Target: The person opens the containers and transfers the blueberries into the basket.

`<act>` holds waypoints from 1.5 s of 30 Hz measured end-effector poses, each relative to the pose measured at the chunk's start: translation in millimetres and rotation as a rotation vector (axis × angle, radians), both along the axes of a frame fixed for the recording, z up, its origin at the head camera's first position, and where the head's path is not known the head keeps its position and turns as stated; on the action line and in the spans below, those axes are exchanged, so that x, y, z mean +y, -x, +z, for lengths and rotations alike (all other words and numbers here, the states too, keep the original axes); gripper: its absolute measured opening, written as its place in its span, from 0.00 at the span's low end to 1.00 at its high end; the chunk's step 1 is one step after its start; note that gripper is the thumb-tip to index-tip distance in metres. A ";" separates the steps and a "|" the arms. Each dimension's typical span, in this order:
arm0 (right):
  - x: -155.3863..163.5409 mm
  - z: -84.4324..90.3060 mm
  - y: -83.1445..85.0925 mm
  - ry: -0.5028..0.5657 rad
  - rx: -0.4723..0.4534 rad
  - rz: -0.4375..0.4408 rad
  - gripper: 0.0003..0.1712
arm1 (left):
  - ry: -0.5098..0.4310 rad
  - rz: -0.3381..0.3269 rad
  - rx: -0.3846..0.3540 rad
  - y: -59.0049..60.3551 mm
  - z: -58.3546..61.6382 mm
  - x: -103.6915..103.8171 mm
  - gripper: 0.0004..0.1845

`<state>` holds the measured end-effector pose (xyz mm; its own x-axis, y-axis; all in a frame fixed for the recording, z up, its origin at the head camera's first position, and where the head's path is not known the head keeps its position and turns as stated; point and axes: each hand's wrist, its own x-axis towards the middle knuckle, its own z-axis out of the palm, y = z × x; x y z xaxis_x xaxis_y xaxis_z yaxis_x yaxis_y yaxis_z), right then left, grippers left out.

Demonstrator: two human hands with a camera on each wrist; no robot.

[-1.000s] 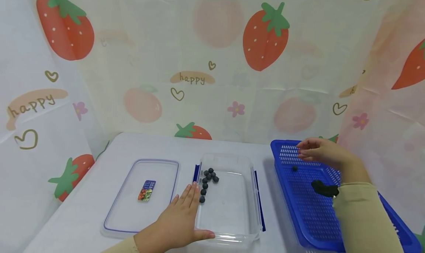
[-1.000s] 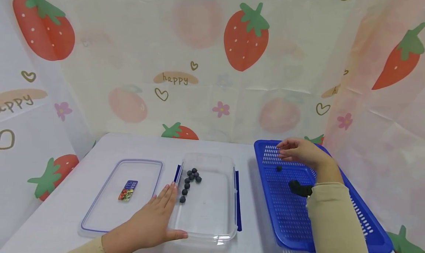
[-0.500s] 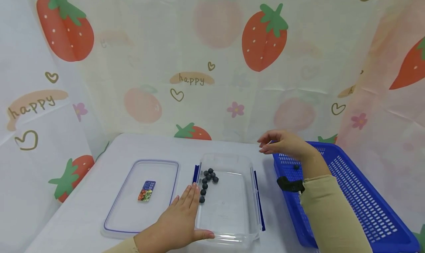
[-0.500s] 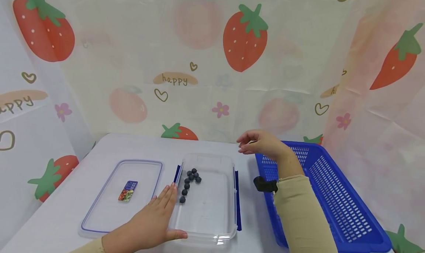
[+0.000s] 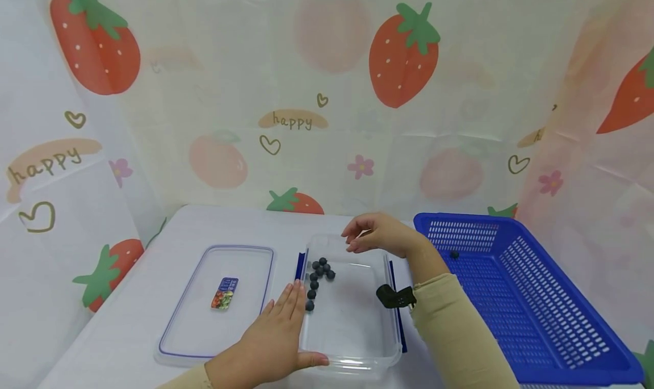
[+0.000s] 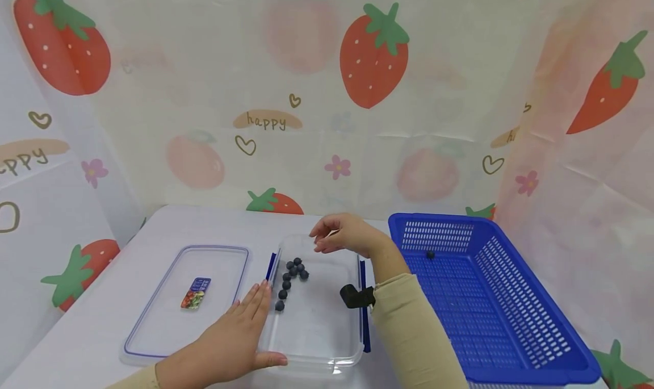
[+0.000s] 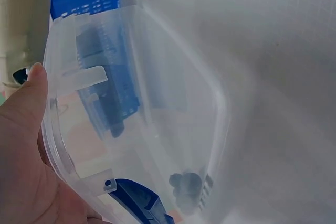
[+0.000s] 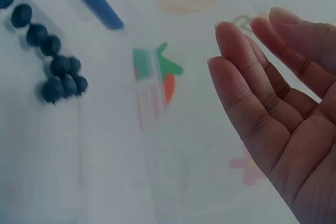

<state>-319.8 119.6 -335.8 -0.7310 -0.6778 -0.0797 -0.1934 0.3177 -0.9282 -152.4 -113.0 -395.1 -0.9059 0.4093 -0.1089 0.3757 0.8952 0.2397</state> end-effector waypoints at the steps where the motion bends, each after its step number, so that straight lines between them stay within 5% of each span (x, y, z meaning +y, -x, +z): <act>1: -5.2 -2.5 -0.7 -0.005 -0.005 0.004 0.13 | 0.001 0.001 0.001 0.0 0.5 0.1 0.64; 15: -65.9 -42.0 -9.7 -0.213 -0.066 0.073 0.07 | -0.021 -0.021 0.015 -0.3 3.8 0.4 0.63; 45: -82.4 -79.8 -18.0 -0.506 -0.085 0.153 0.11 | -0.031 -0.035 0.044 -2.0 1.8 -0.6 0.64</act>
